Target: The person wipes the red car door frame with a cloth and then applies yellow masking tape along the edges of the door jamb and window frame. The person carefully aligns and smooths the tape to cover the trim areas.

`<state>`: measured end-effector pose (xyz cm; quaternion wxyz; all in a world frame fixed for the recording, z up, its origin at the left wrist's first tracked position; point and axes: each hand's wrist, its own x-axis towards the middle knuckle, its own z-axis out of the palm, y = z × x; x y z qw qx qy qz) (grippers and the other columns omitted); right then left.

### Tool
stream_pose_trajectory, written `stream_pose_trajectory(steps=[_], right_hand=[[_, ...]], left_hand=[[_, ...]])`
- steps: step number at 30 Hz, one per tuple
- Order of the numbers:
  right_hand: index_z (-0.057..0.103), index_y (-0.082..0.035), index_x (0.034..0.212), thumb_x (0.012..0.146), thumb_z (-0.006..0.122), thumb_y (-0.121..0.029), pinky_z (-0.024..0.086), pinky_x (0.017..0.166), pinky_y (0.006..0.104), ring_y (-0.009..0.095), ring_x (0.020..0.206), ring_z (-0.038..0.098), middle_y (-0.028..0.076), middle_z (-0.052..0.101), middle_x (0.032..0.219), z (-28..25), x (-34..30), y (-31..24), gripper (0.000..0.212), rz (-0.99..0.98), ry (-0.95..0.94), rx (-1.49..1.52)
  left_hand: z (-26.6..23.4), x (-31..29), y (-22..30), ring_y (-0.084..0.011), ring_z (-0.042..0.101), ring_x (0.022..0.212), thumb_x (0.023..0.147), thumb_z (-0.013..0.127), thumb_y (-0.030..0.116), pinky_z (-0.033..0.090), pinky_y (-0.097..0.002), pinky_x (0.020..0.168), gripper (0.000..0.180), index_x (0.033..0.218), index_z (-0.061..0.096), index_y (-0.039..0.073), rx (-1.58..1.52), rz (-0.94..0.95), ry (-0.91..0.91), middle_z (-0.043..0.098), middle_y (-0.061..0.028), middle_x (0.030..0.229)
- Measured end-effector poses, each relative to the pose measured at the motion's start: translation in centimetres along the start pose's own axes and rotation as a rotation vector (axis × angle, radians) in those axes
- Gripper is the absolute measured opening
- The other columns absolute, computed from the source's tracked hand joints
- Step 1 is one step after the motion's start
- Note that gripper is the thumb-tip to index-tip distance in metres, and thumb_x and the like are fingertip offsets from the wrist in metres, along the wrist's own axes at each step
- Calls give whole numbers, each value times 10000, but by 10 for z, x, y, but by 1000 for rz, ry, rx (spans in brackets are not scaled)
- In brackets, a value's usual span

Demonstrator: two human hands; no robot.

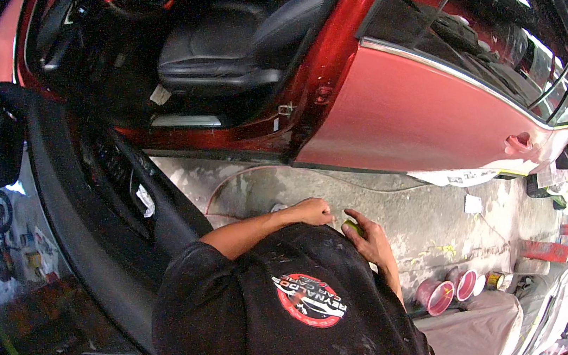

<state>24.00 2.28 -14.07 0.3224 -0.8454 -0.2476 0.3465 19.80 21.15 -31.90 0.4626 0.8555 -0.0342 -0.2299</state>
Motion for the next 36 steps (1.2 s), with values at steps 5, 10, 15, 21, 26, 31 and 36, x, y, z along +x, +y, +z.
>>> stream_pose_trajectory(steps=[5,10,15,21,26,31,36], right_hand=[[570,-66,1339,932,641,-280,508,818,349,227,904,678,191,711,997,1,1,7,465,-36,26,-13],[568,-59,1339,932,642,-285,511,819,349,227,903,681,191,712,991,5,2,18,472,-73,50,18],[584,-73,1320,925,637,-305,512,870,406,349,1017,668,236,690,1069,0,-2,6,461,-13,21,14],[587,-81,1318,920,633,-342,518,850,440,406,990,674,265,683,1051,1,-7,9,478,-34,60,18],[584,-79,1322,920,636,-332,521,823,447,406,952,680,271,684,1019,0,-8,5,478,-51,82,28],[582,-77,1321,924,636,-319,522,828,449,411,964,679,275,682,1026,-1,-9,4,468,-50,94,57],[584,-73,1316,923,636,-320,524,850,453,420,1001,668,269,686,1036,2,-8,12,467,-42,91,62]], left_hand=[[5,1,-4,-381,669,779,878,599,443,501,-489,719,426,829,691,30,-20,-11,17,679,-211,806],[6,0,-4,-393,669,796,893,591,447,503,-490,730,430,854,690,30,-20,-11,33,683,-212,828],[1,-2,3,-395,678,838,963,549,353,520,-468,759,350,955,690,33,-90,63,299,697,-204,890],[-117,-18,73,-240,697,765,949,609,161,543,-345,695,182,997,701,11,-271,182,1035,715,-143,851],[-223,-16,90,-222,648,1025,1066,397,364,512,-352,911,460,1277,614,18,-180,391,1176,678,-149,1127],[-263,-8,124,-330,433,1328,969,34,668,358,-431,1120,860,1520,344,87,-228,453,1022,348,-209,1505],[-259,0,133,-406,350,1311,1002,24,618,235,-455,1152,825,1447,482,95,20,379,1101,374,-269,1425]])
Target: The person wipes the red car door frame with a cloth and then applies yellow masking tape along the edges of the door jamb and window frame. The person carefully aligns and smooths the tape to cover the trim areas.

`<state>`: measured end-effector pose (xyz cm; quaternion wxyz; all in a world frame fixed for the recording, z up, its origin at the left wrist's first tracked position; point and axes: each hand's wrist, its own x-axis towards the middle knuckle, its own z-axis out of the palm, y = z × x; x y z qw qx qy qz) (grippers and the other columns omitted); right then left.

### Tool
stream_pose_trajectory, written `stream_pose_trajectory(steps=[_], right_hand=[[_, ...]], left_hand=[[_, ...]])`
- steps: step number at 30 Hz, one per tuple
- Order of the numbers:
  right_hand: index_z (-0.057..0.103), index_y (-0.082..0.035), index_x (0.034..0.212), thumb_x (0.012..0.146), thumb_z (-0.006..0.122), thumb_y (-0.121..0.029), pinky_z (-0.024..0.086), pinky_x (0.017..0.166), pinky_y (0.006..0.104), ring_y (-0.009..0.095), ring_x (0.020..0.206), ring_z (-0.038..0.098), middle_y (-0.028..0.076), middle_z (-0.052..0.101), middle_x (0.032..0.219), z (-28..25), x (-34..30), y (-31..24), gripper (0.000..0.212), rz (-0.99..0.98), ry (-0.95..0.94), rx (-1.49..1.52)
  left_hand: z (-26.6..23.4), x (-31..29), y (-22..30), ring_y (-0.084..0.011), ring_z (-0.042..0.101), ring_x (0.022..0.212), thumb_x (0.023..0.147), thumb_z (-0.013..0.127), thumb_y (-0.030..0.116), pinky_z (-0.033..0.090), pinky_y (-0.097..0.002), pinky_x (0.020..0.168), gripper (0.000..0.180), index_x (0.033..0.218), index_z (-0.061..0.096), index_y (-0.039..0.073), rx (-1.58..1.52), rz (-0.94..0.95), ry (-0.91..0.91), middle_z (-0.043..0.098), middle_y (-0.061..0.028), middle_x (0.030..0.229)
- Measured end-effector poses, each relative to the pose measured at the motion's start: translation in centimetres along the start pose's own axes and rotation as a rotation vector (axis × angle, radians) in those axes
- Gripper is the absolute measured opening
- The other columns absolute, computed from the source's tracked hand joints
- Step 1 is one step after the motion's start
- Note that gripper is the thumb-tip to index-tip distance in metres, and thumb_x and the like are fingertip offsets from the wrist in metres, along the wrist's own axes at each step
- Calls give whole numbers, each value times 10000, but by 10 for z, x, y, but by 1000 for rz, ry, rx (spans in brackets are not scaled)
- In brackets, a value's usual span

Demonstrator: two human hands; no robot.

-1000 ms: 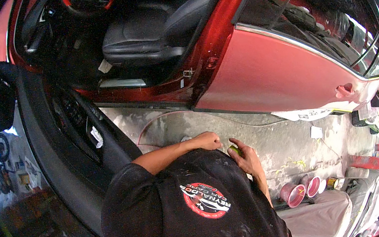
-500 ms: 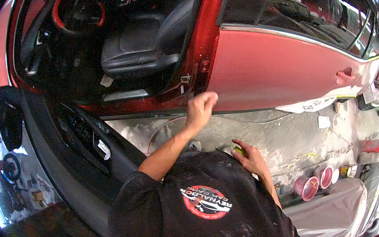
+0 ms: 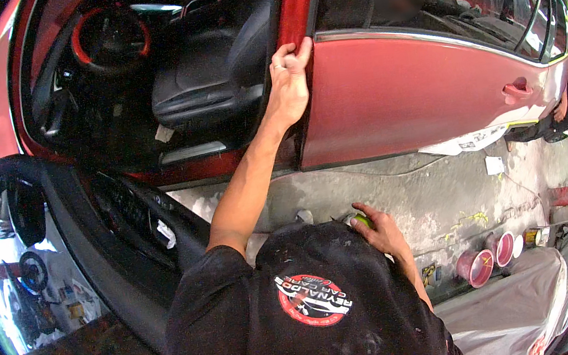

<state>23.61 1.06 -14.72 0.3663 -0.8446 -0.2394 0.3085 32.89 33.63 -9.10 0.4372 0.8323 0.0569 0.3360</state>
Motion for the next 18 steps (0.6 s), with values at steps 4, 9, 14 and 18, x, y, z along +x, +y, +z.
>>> stream_pose_trajectory(steps=[4,9,14,18], right_hand=[[585,-73,1315,922,637,-327,523,861,452,419,1017,663,256,688,1053,2,1,-2,471,-17,-7,-12],[579,-77,1325,922,642,-329,524,866,444,415,1012,667,248,687,1075,6,1,-6,480,15,-47,-15],[590,-98,1314,921,643,-358,521,864,449,417,986,671,238,694,1065,12,9,13,475,-30,-31,-30],[549,-75,1345,934,612,-394,517,833,482,433,944,658,276,677,994,8,13,4,524,-29,-74,-139]], left_hand=[[2,-10,13,-447,357,1298,1026,124,596,264,-510,1127,743,1414,528,108,74,-23,1,343,-309,1443],[9,-40,-11,-464,345,1329,1041,253,521,265,-519,1127,613,1424,519,123,179,88,55,304,-328,1483],[29,-68,-30,-420,344,1350,945,479,180,256,-501,1136,490,1412,511,36,307,177,85,352,-284,1476],[37,-78,-49,-434,367,1339,1008,342,257,243,-490,1144,513,1434,453,-7,260,129,51,365,-277,1478]])
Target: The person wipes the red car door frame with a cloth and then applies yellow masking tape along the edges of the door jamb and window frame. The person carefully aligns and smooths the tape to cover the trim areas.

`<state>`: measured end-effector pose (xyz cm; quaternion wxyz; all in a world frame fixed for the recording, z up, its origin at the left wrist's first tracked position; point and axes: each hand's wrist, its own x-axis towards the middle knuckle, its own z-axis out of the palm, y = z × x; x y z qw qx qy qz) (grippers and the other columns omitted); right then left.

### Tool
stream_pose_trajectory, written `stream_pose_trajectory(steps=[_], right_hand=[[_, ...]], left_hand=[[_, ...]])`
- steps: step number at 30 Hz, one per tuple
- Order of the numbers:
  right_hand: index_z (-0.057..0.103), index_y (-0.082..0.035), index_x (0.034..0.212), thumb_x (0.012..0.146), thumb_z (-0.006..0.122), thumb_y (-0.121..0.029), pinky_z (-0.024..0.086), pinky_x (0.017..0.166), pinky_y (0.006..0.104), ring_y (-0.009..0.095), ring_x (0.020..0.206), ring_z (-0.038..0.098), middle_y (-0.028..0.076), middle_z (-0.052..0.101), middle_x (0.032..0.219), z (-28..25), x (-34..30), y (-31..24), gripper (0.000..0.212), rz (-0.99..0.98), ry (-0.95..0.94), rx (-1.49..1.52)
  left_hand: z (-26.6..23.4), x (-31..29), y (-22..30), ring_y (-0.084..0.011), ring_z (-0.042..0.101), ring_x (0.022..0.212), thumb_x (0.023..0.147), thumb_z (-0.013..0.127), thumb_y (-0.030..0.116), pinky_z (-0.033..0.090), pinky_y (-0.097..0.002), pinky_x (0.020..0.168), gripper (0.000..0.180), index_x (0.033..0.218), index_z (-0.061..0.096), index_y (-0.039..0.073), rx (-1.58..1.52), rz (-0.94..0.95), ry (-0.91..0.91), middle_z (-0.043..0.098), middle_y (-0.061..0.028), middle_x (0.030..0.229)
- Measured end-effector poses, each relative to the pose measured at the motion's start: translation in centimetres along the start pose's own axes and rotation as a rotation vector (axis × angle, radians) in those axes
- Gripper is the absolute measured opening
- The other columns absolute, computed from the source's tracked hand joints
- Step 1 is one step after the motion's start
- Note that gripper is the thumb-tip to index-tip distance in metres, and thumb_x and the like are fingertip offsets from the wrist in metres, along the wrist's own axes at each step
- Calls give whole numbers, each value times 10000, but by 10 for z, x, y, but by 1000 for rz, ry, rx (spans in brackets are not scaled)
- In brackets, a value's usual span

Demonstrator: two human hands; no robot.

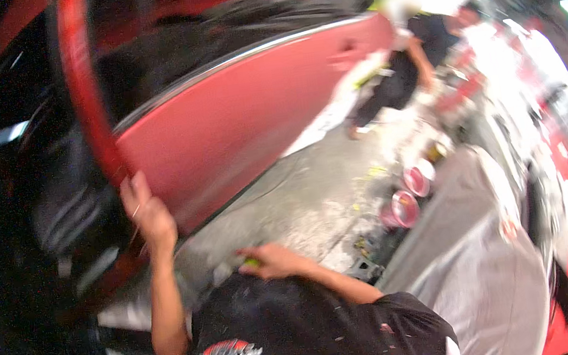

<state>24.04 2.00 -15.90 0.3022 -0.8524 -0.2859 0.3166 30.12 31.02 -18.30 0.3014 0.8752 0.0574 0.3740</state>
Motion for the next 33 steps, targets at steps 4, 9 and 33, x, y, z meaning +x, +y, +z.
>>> stream_pose_trajectory(steps=[4,9,33], right_hand=[[523,-65,1361,949,578,-404,509,826,503,454,932,648,271,681,962,-4,-8,6,536,-27,18,42],[524,-52,1357,952,565,-396,504,821,510,457,946,642,269,680,956,-18,-4,-6,534,-18,39,108],[548,-61,1355,947,618,-311,488,930,411,359,1066,662,214,688,1137,-33,38,-16,484,40,-34,94]], left_hand=[[-1,-25,7,-410,202,1462,1036,159,567,177,-512,1179,741,1548,234,37,-191,-177,-48,150,-260,1589],[5,-26,-4,-414,180,1471,1028,119,578,179,-526,1182,757,1551,211,38,-143,-178,-91,154,-263,1588],[33,-202,-117,-329,672,1015,869,686,447,509,-426,894,420,1056,693,71,-112,-918,-647,712,-159,1054]])
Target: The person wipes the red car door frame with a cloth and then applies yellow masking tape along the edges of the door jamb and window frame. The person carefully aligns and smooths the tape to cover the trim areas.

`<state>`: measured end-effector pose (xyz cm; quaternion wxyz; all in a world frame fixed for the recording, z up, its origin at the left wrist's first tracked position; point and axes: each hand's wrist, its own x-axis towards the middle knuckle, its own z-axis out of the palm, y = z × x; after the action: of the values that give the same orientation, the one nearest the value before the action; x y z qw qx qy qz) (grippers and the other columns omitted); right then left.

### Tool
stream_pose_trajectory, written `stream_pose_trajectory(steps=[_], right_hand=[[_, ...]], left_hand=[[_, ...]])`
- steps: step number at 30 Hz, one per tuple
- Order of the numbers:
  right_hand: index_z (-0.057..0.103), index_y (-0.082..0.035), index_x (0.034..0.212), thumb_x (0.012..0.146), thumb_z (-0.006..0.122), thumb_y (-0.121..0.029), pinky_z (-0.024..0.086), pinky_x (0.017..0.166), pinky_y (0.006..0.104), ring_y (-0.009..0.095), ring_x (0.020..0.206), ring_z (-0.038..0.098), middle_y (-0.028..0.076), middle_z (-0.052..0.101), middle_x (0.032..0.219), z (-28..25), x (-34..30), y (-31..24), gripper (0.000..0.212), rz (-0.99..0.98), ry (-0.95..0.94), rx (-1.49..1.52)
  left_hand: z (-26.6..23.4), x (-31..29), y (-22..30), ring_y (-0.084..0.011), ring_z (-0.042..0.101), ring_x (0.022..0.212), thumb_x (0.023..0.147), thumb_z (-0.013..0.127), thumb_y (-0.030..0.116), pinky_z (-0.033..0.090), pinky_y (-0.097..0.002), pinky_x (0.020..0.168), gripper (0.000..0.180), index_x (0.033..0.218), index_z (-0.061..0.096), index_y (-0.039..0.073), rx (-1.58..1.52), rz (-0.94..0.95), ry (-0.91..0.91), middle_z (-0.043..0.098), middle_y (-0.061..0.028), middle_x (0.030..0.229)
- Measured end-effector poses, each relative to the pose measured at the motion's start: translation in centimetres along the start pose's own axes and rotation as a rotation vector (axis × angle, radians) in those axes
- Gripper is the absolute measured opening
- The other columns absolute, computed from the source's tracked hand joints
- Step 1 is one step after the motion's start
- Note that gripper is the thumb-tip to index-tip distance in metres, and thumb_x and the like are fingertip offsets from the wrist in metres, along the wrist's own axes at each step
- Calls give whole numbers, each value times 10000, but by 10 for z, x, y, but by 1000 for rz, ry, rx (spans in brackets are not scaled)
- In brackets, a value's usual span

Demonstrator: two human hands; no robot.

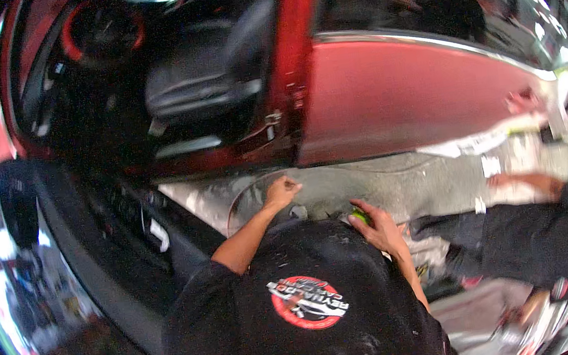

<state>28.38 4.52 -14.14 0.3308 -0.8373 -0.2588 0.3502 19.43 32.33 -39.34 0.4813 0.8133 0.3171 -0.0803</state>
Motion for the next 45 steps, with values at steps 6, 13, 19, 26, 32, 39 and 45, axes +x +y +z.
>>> stream_pose_trajectory(steps=[6,13,19,26,32,39,45], right_hand=[[543,-43,1360,952,640,-227,476,813,289,130,895,584,99,682,968,7,3,-2,458,5,-46,82],[534,-24,1366,963,630,-223,476,764,277,119,834,584,64,670,930,12,9,-23,459,5,-101,33],[514,-18,1383,968,632,-234,480,843,282,146,936,610,107,692,1033,20,16,-32,483,-6,-131,-53],[524,-40,1379,963,633,-245,488,869,312,189,972,640,136,703,1048,29,19,-24,477,36,-125,2],[554,-73,1360,951,624,-277,505,897,368,274,1006,688,186,719,1044,29,21,-28,462,25,-115,-8],[495,2,1397,968,637,-202,480,866,284,159,974,618,126,693,1073,26,19,-24,495,71,-141,59],[507,-27,1397,972,634,-223,481,881,295,165,995,626,127,698,1076,24,13,-22,485,60,-104,9]], left_hand=[[21,-11,-52,-345,660,994,861,688,457,507,-449,880,407,946,731,61,42,-40,-107,705,-167,1051],[63,-10,-155,-393,654,1006,888,551,562,505,-479,914,541,999,743,68,151,-251,-98,706,-186,1064],[80,-12,-233,-413,618,1106,899,534,544,475,-498,968,611,1084,693,-17,323,-440,-114,660,-253,1140],[42,-17,-179,-414,570,1193,907,589,512,447,-476,1020,631,1205,640,-43,176,-465,-197,599,-262,1278],[46,-15,-168,-388,617,1120,892,558,525,473,-473,982,567,1123,699,26,209,-400,-125,652,-208,1214],[62,-4,-189,-410,602,1135,908,539,512,460,-467,1006,595,1144,674,-18,223,-336,-131,643,-244,1208],[55,-6,-174,-427,584,1162,910,536,513,442,-470,1034,603,1132,680,-28,199,-332,-165,637,-255,1215]])
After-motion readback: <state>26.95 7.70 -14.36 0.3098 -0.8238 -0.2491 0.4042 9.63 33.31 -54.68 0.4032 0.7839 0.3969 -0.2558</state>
